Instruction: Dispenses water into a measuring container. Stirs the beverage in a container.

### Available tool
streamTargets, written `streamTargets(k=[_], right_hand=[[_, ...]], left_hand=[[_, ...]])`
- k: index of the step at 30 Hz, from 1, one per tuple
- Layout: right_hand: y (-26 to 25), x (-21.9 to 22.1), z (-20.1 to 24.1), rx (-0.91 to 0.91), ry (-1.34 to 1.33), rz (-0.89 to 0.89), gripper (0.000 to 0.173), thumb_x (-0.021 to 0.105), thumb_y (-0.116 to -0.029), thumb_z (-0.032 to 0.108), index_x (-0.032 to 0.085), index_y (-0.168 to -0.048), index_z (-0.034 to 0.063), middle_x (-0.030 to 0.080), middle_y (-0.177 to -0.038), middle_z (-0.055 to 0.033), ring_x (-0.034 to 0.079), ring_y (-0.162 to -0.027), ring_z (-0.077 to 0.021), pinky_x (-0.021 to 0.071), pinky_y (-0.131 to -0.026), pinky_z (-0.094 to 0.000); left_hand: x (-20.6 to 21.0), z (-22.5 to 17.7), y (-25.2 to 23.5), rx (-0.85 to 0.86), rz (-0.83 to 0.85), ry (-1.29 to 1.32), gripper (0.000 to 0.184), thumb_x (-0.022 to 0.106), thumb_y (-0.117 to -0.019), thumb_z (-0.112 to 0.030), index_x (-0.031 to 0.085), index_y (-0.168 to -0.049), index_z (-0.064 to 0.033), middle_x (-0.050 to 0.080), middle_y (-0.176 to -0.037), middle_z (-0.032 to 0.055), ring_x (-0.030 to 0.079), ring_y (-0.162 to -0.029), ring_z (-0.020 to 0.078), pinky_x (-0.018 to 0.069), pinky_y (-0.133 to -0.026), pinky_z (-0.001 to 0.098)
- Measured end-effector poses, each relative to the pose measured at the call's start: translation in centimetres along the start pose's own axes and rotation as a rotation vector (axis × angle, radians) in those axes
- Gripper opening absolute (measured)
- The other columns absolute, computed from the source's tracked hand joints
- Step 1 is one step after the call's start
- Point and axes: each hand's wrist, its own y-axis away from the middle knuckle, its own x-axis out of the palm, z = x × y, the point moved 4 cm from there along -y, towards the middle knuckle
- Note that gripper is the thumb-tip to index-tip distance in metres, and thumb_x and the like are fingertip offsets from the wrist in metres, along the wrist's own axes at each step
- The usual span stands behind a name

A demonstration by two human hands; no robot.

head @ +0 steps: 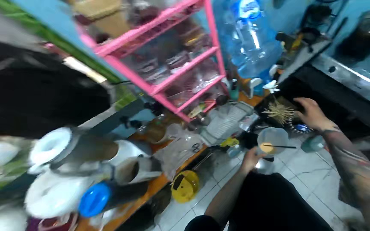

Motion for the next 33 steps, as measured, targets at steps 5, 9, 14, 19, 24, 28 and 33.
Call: streamTargets(k=[5,9,14,19,24,28,33], right_hand=[[-7.6,-0.5,-0.6,-0.072,0.003,0.087,0.055,0.069,-0.0971,0.014,0.052,-0.149,0.0121,0.050,-0.153,-0.0127,0.039,-0.148,-0.0345,0.0349,-0.121,-0.0550],[-13.5,2.0,-2.0,-0.187,0.065,0.150,0.058,0.072,-0.0936,0.009,0.054,-0.148,0.0168,0.050,-0.154,-0.0100,0.041,-0.146,-0.0337,0.0406,-0.117,-0.0563],[-18.0,4.5,-3.4,-0.329,0.120,0.257,0.055,0.062,-0.0904,-0.007,0.059,-0.142,0.0118,0.054,-0.150,-0.0102,0.040,-0.147,-0.0328,0.0398,-0.115,-0.0589],[-19.6,4.5,-5.2,-0.512,0.058,0.272,0.051,0.058,-0.0891,-0.009,0.066,-0.135,0.0139,0.061,-0.142,-0.0086,0.045,-0.144,-0.0296,0.0350,-0.120,-0.0544],[-20.0,4.3,-6.6,-0.627,-0.007,0.249,0.055,0.052,-0.0905,-0.012,0.068,-0.133,0.0180,0.063,-0.141,-0.0025,0.045,-0.144,-0.0256,0.0345,-0.118,-0.0576],[-19.4,4.0,-7.2,-0.629,0.051,0.345,0.053,0.050,-0.0964,-0.002,0.063,-0.142,0.0228,0.059,-0.147,0.0011,0.037,-0.149,-0.0266,0.0290,-0.117,-0.0603],[-18.1,4.1,-7.7,-0.571,0.079,0.386,0.057,0.051,-0.0971,-0.001,0.058,-0.147,0.0263,0.055,-0.151,0.0036,0.032,-0.151,-0.0324,0.0251,-0.116,-0.0651]], left_hand=[[0.4,-2.8,-8.4,-0.038,-0.034,-0.014,0.046,0.076,-0.0923,-0.037,0.068,-0.123,-0.0043,0.073,-0.113,0.0123,0.070,-0.107,0.0209,0.0553,-0.100,0.0446],[0.6,-3.8,-13.6,-0.149,-0.057,-0.115,0.053,0.072,-0.0935,-0.046,0.066,-0.127,-0.0060,0.070,-0.119,0.0159,0.066,-0.114,0.0275,0.0511,-0.103,0.0516],[1.0,-5.9,-17.7,-0.143,-0.165,-0.112,0.045,0.071,-0.0959,-0.044,0.068,-0.123,-0.0071,0.072,-0.112,0.0165,0.069,-0.106,0.0306,0.0542,-0.097,0.0556],[2.0,-7.6,-20.3,-0.210,-0.316,-0.013,0.046,0.072,-0.0952,-0.043,0.066,-0.127,-0.0103,0.072,-0.111,0.0158,0.070,-0.103,0.0307,0.0560,-0.092,0.0566],[3.1,-8.5,-21.9,-0.244,-0.439,0.022,0.049,0.072,-0.0940,-0.047,0.066,-0.125,-0.0105,0.071,-0.109,0.0165,0.070,-0.099,0.0318,0.0565,-0.089,0.0577],[3.9,-8.6,-22.6,-0.260,-0.488,0.050,0.045,0.072,-0.0952,-0.043,0.066,-0.123,-0.0074,0.071,-0.106,0.0173,0.069,-0.098,0.0323,0.0558,-0.089,0.0578],[4.6,-9.1,-22.3,-0.301,-0.517,0.041,0.048,0.072,-0.0947,-0.045,0.065,-0.126,-0.0090,0.071,-0.108,0.0171,0.069,-0.100,0.0324,0.0555,-0.090,0.0586]])
